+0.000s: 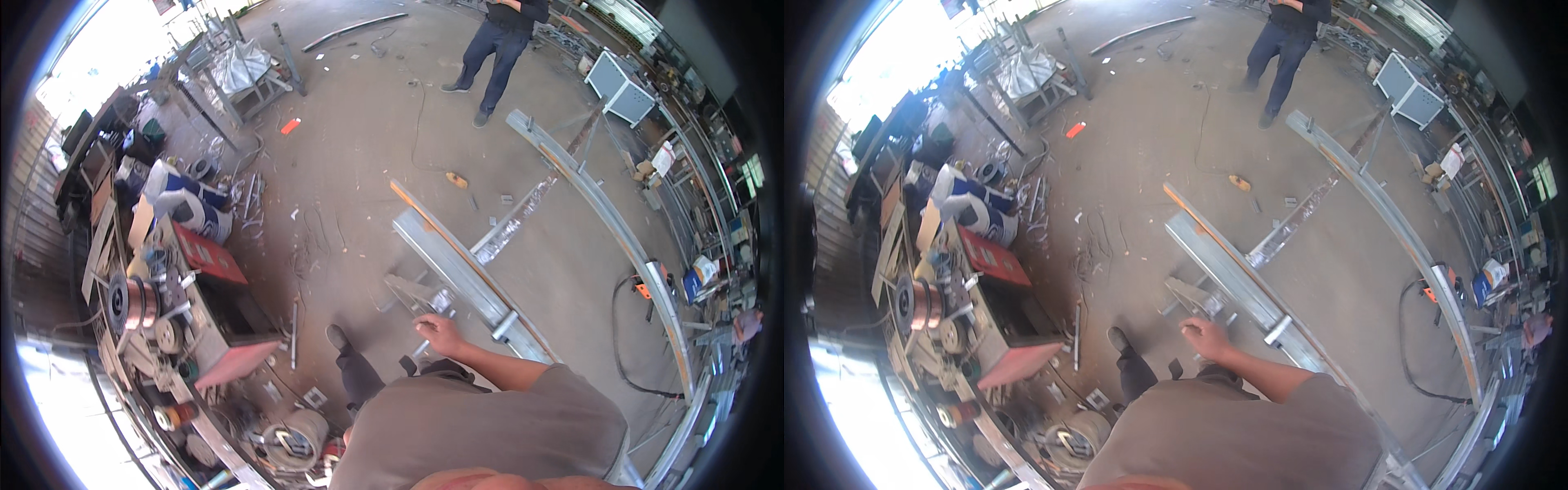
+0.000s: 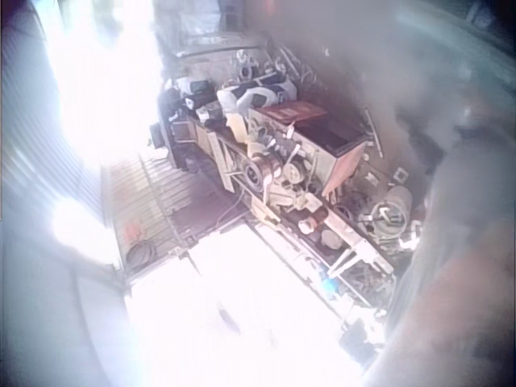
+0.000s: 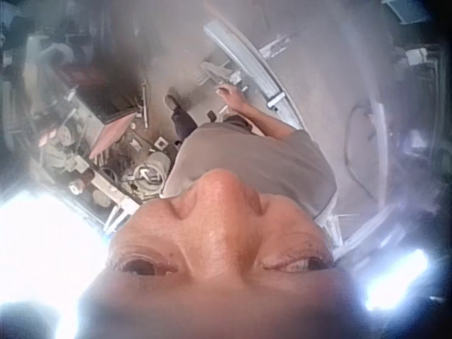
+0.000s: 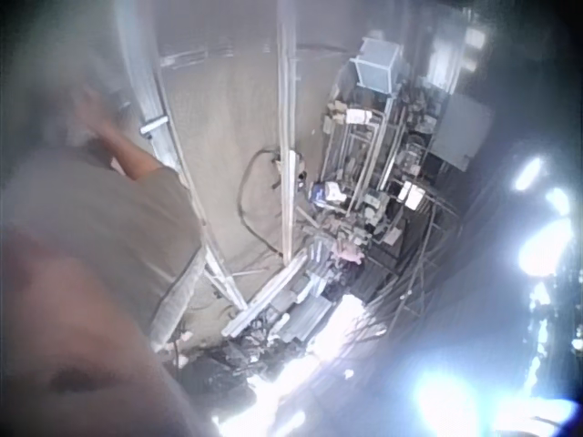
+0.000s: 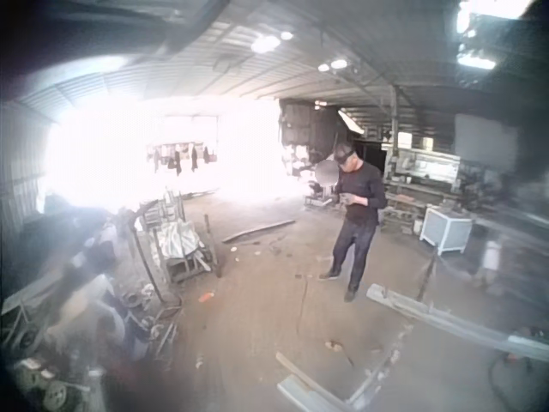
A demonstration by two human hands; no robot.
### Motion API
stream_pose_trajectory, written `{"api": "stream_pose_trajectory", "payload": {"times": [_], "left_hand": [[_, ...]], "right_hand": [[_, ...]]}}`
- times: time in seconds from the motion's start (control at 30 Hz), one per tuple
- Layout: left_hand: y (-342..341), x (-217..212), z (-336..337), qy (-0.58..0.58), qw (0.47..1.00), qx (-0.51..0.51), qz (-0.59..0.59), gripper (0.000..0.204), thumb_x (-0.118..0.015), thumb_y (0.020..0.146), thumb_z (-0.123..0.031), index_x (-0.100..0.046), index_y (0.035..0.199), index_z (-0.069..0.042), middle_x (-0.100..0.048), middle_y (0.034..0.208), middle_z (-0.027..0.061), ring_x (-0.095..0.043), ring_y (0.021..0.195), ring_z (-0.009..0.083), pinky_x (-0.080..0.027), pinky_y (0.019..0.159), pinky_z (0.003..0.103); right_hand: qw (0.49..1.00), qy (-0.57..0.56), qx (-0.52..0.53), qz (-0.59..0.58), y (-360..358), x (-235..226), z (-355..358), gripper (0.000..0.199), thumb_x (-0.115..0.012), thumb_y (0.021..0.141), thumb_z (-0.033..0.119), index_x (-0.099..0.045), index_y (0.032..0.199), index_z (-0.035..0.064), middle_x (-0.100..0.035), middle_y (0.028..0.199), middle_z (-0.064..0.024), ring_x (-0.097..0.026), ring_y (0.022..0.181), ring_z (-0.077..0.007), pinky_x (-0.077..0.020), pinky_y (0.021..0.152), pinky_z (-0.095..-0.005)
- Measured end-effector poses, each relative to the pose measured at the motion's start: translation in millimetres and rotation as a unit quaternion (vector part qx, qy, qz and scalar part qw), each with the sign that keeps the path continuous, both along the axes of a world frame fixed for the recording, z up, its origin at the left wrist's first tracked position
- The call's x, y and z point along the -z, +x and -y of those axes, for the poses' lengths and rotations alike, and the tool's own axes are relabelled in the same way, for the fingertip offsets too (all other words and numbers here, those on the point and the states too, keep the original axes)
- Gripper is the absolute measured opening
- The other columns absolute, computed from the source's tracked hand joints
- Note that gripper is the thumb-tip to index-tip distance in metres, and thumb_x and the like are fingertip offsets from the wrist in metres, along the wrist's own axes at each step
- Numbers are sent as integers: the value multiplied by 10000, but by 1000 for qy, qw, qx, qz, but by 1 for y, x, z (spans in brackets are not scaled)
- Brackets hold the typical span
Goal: The person welds metal frame components using a welding torch, then uses an angle grinder to smooth the welded joints. The person positions metal bars, welds them into a frame, and grinds the seams.
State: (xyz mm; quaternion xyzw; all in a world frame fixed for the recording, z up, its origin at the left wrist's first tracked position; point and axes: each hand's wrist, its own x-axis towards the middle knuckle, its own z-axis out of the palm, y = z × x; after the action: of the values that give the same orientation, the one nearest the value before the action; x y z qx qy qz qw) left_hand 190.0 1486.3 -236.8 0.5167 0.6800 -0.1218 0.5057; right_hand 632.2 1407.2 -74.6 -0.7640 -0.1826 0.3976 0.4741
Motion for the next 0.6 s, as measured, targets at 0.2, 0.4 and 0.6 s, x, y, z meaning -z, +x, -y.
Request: {"api": "stream_pose_trajectory", "payload": {"times": [0.2,0.4,0.6], "left_hand": [[23,-7,-224,-20,1000,-12,-4,351,-659,933,-312,-793,1110,-40,-789,1101,148,-736,1009,278,-554,901,401],[93,-18,-408,52,993,70,83,344,-660,939,-300,-793,1086,-19,-784,1051,117,-726,962,245,-553,885,376],[207,32,-547,-24,975,102,197,311,-644,1008,-267,-751,1175,-27,-753,1101,139,-709,1036,241,-546,938,386]], "right_hand": [[996,-44,18,81,18,10,-144,304,-678,993,256,-744,1201,44,-774,1001,-98,-730,923,-200,-563,863,-336],[997,-37,32,56,34,-7,-272,311,-676,991,243,-747,1213,36,-766,961,-64,-708,883,-151,-563,832,-320],[997,-60,40,-36,117,24,-409,310,-676,994,249,-752,1219,50,-773,973,-63,-707,885,-139,-563,824,-312]]}}
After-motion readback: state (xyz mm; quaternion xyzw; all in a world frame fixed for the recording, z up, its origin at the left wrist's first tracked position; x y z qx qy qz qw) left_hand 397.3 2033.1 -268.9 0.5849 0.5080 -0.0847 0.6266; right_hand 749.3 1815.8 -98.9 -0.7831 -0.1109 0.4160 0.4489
